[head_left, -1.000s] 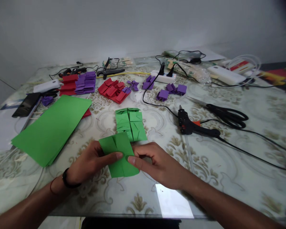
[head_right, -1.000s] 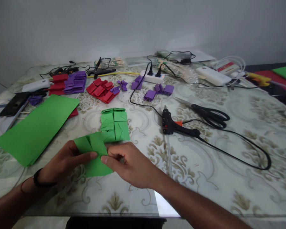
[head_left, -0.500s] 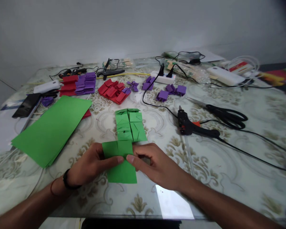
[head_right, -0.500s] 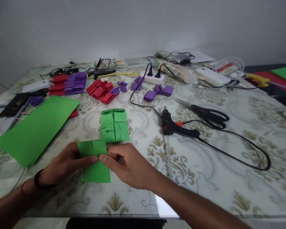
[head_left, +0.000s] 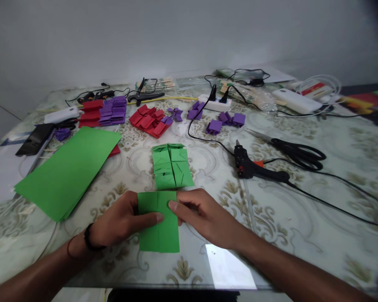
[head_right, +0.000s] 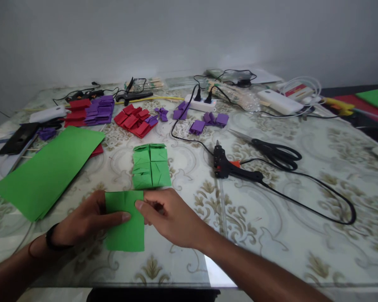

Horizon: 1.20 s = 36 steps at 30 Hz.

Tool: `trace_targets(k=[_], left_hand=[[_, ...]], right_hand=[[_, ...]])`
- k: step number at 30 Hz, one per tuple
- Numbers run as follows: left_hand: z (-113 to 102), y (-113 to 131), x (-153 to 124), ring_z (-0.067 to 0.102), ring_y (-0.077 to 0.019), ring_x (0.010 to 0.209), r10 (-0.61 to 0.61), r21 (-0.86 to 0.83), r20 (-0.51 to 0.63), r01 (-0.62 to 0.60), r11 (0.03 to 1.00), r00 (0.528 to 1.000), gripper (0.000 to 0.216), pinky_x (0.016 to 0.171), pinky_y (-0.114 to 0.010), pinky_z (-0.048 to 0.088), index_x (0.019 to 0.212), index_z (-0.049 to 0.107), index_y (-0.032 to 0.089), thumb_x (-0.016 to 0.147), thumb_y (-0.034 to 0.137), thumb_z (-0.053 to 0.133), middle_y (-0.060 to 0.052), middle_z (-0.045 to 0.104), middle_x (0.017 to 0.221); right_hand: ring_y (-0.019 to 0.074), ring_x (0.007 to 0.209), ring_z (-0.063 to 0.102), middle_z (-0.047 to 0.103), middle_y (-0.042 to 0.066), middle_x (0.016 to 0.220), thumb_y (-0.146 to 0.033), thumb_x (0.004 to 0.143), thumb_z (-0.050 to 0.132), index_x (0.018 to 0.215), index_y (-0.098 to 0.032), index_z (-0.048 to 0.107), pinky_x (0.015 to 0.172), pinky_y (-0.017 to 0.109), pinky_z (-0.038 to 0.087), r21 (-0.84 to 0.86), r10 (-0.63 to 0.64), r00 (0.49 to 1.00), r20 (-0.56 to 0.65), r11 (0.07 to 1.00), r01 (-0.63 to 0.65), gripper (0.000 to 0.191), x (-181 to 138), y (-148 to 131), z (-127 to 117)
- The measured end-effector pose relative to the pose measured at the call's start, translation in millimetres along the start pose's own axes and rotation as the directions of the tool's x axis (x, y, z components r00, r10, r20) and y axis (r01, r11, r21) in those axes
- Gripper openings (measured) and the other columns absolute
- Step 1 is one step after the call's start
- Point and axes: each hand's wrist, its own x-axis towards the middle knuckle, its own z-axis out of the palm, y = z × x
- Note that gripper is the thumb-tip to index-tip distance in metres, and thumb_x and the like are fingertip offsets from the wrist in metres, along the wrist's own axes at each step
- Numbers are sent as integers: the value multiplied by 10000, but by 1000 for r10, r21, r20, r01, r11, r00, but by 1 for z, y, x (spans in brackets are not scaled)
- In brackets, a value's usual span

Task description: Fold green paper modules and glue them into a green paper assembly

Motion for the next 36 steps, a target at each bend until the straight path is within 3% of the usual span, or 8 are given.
trace_targets(k=[4,11,17,22,28,34,36], left_hand=[[0,0,0,715,-188,755,-18,3,34,18,1000,999,311,706,-249,542,1086,876,199,960,432,713,-37,834,915],[1,-1,-1,667,-174,706,-23,35,27,22,999,999,268,667,-240,514,1031,866,202,945,418,732,-13,810,868],[1,0,1,572,-140,641,-39,41,32,38,998,999,317,622,-239,459,947,834,142,963,443,734,-16,747,766],[3,1,3,585,-160,731,79,193,-109,-56,980,991,269,664,-250,452,927,816,164,962,423,752,-9,742,806],[2,2,4,509,-140,679,163,179,-300,-112,978,940,281,632,-243,390,802,747,168,934,417,744,20,646,713],[9,-3,4,346,-104,574,52,95,-125,-40,995,991,343,528,-232,270,677,586,177,894,368,770,71,427,605],[10,-3,4,365,-110,586,55,135,-111,-40,990,992,285,536,-237,284,726,641,169,926,347,740,62,469,624]], right_hand=[[134,583,476,572,-8,619,-486,1046,568,668,-195,614,567,281,333,-8,5,1000,5,1000,-5,479,0,0,-1],[134,575,451,530,-21,604,-437,1057,514,653,-206,555,560,290,314,-37,-41,999,-28,999,40,467,-1,-1,-3],[134,584,456,517,-19,617,-449,1063,498,657,-210,521,560,283,320,-63,-45,998,-47,997,42,471,-1,-3,-4],[117,548,376,414,-45,570,-409,1046,546,607,-214,463,531,283,269,-125,-31,999,-13,992,29,487,0,0,0],[123,616,411,457,-59,656,-336,936,732,733,-216,541,573,265,332,37,-29,995,-97,999,33,303,3,3,5],[140,700,521,587,-29,736,-284,897,734,811,-196,644,668,277,421,88,-7,991,-131,996,19,153,5,3,6],[144,715,533,595,-25,745,-285,902,725,820,-193,656,677,279,427,93,-15,993,-115,995,25,141,5,4,6]])
